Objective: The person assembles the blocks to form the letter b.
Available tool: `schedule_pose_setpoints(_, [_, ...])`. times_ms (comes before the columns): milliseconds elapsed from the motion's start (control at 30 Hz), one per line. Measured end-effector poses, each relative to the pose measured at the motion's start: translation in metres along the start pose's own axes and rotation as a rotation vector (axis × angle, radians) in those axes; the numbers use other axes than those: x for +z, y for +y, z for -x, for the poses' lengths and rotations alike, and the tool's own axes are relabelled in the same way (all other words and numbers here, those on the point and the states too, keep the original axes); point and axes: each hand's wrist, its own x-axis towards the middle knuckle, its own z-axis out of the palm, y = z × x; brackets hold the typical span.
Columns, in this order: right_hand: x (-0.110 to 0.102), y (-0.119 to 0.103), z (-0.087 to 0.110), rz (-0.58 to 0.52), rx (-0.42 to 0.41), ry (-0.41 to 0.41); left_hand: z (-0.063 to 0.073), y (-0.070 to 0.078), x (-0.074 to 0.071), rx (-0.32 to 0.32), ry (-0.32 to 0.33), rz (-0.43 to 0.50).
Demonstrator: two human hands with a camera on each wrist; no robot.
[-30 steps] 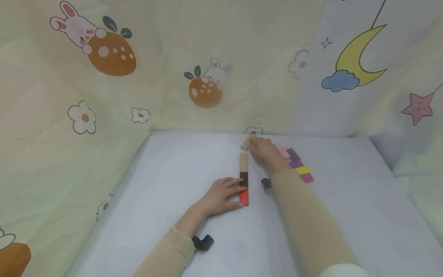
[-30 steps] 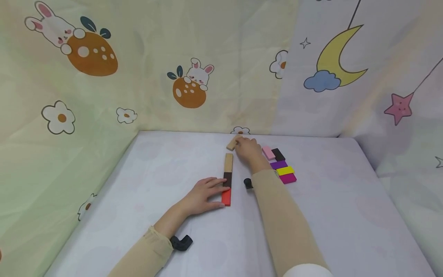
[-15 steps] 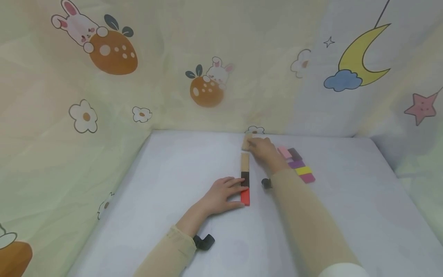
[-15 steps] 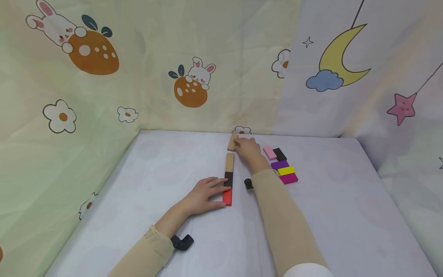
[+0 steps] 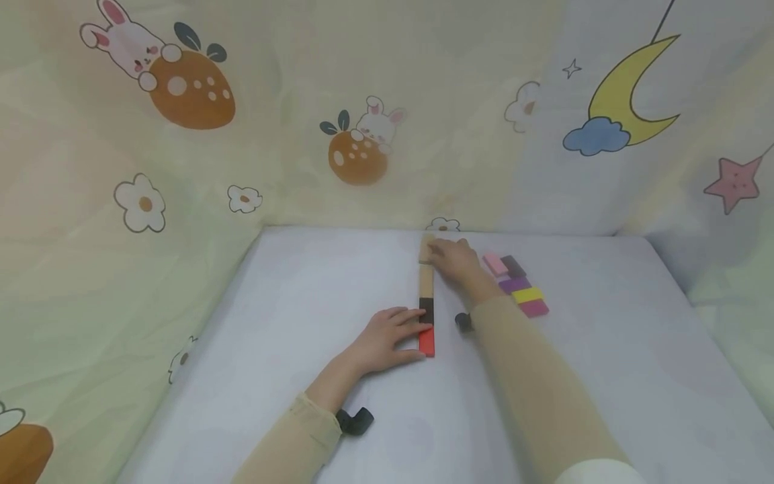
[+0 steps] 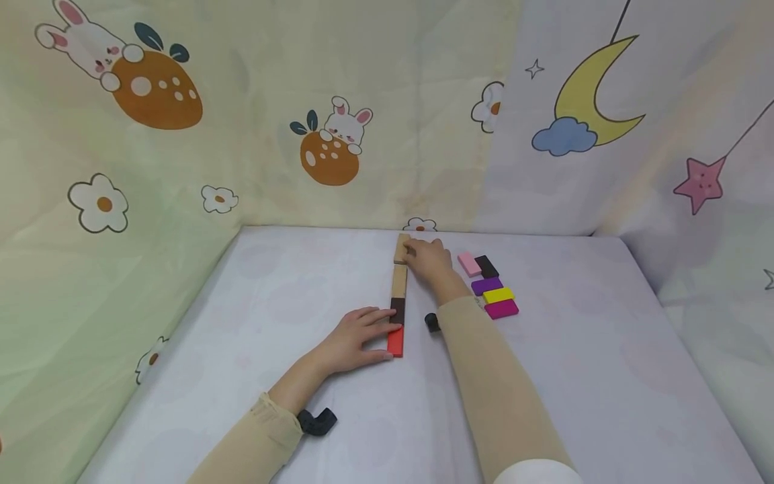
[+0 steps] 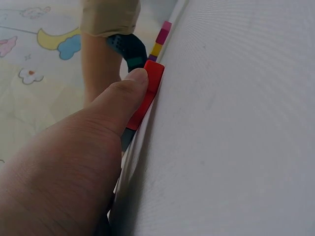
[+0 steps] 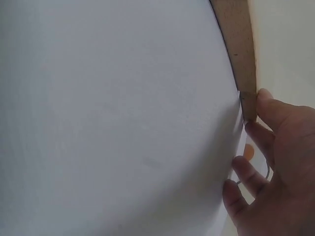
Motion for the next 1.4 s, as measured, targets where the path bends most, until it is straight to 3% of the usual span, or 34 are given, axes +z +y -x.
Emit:
schedule_pose_setpoints(233, [-0.001, 0.005, 0.000, -0.007, -0.002, -0.023, -0.001, 0.000, 0.001, 0.008, 0.000, -0.010])
schedule_pose_setpoints(567, [0.004, 0.010, 0.004, -0.054, 0.019, 0.008, -0.002, 0.000, -0.001, 0.014, 0.001, 0.002])
schedule_pose_setpoints(1400, [0.000, -0.001, 0.012, -0.065, 0.039, -0.014, -0.001, 0.000, 0.000, 0.006, 0.005, 0.027])
